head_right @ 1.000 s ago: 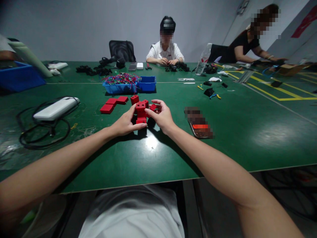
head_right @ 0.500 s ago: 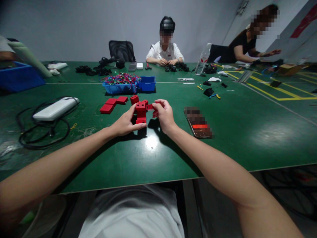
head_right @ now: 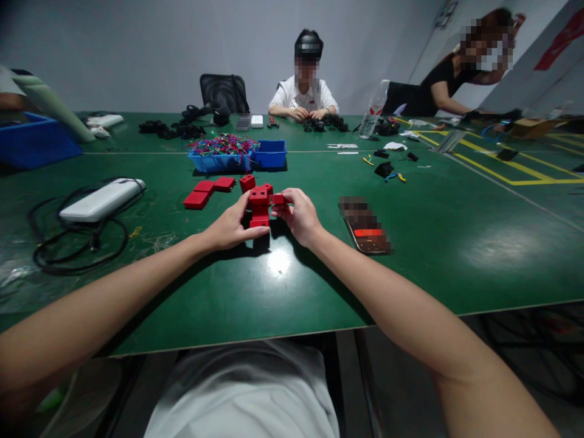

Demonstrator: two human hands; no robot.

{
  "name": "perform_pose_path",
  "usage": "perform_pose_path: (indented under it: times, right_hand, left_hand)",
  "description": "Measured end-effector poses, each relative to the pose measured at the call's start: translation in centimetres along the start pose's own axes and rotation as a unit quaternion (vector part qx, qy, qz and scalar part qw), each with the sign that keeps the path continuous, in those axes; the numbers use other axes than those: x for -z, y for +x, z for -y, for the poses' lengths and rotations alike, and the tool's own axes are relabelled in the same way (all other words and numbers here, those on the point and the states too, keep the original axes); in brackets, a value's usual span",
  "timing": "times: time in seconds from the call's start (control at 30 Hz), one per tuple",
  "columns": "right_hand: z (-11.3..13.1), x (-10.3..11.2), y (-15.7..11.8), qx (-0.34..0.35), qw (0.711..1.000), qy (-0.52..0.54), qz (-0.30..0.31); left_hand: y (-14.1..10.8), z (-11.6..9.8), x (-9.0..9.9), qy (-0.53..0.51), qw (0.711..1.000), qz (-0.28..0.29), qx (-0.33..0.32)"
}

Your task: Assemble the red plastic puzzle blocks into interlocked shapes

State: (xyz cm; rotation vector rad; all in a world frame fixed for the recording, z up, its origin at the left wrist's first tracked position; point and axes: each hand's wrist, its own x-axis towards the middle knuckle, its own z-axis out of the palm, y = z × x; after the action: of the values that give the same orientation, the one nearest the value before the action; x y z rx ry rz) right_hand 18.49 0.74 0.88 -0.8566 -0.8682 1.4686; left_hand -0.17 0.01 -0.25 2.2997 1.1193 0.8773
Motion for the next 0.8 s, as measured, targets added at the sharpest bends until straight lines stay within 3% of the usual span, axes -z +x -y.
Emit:
perform_pose_path:
  times: [0.4, 0.8]
  right_hand:
    - [-0.5, 1.0, 0.5, -0.013, 0.994, -0.06, 0.088]
    - [-0.2, 1.5, 0.1, 0.013, 0.965, -0.252, 0.072]
  left_hand:
    - [0.0, 0.6, -0.2, -0.003, 1.0, -0.003, 0.006]
    - [0.0, 0.4, 0.0, -0.005, 1.0, -0.003, -0.002]
